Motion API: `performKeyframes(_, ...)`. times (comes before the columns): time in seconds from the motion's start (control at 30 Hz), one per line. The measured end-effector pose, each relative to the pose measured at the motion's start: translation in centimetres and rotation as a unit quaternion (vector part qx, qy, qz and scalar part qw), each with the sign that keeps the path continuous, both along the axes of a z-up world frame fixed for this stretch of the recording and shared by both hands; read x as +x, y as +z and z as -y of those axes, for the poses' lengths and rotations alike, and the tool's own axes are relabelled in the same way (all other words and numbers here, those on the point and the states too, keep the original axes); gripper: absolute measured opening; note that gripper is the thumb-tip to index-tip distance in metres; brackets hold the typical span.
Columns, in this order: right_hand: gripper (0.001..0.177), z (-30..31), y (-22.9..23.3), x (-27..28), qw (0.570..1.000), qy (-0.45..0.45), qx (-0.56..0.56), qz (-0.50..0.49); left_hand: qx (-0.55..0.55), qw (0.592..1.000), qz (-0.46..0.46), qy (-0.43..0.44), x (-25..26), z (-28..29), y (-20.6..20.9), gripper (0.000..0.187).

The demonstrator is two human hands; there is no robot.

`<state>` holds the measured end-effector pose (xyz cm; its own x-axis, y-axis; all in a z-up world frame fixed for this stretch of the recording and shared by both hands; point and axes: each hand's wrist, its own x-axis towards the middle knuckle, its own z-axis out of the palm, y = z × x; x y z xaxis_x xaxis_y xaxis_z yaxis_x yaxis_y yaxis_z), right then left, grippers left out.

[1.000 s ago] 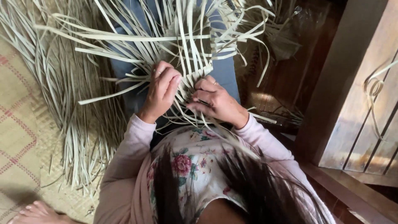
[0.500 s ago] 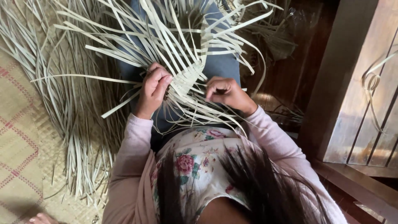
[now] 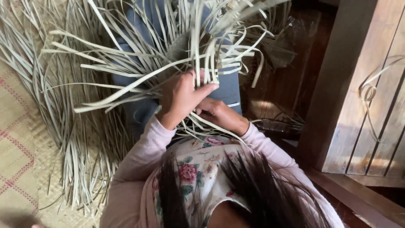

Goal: Weaving thin strips of dried plant material into a basket or hat-like structure.

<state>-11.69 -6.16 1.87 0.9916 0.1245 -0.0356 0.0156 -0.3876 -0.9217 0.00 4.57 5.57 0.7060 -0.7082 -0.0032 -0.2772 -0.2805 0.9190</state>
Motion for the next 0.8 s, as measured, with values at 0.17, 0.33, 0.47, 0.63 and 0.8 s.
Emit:
performKeyframes(0.17, 0.011, 2.5, 3.3, -0.1, 0.989, 0.012, -0.118, 0.084, 0.065, 0.996, -0.050, 0.020, -0.6, 2.7, -2.9, 0.028)
performKeyframes(0.33, 0.014, 4.2, 3.9, 0.0, 0.983, -0.171, -0.048, 0.054, -0.206, 0.951, -0.230, 0.009, -1.3, 1.9, -6.0, 0.046)
performKeyframes(0.47, 0.014, 3.4, 4.0, -0.2, 0.967, -0.248, -0.049, 0.008, -0.068, 0.983, -0.164, -0.044, -0.1, 1.6, -4.0, 0.023)
performKeyframes(0.63, 0.024, 2.7, 6.7, -1.7, 0.974, -0.206, 0.067, -0.068, 0.012, 0.986, -0.154, -0.069, 0.3, 1.8, -2.8, 0.006)
performKeyframes(0.8, 0.027, 5.1, 6.5, -2.0, 0.914, -0.397, -0.060, -0.058, 0.056, 0.991, -0.111, -0.045, -0.1, 2.8, -4.2, 0.020)
